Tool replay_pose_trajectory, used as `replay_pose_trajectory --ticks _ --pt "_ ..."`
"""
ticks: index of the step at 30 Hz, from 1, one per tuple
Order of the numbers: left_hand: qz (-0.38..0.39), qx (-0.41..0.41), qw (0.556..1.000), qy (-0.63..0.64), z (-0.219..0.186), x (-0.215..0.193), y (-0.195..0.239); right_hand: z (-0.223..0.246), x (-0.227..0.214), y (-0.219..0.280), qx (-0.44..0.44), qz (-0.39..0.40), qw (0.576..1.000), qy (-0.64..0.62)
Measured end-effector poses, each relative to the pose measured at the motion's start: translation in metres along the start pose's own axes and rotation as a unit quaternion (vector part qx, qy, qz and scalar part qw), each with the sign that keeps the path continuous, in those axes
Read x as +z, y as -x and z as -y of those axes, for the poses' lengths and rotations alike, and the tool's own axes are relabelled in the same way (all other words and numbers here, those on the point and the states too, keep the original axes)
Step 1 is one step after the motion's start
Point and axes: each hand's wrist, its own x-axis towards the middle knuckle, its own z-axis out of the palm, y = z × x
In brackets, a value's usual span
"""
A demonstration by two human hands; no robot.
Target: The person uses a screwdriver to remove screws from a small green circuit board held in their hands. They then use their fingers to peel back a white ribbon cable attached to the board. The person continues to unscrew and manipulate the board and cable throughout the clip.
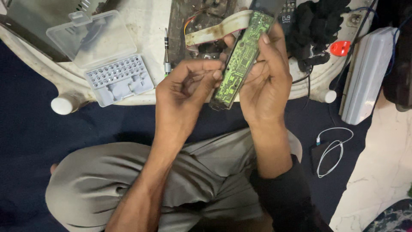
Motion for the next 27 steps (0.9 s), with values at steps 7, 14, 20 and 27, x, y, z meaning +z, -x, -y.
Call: replay_pose_trajectory --ticks 7,14,20,27 --pt "-0.014 0.009 0.998 -0.062 -0.009 0.003 0.004 0.0 -0.003 0.001 -0.027 0.042 0.999 -0.001" --pt "-0.013 0.128 0.965 -0.231 -0.017 0.004 0.004 0.0 0.0 0.001 -0.029 0.017 0.999 -0.006" --pt "-0.015 0.183 0.927 -0.327 -0.022 0.006 0.007 0.002 0.002 0.003 -0.021 0.021 1.0 -0.005" --pt "-0.017 0.241 0.881 -0.407 -0.025 0.009 0.009 0.001 0.007 0.005 -0.028 0.041 0.999 -0.018"
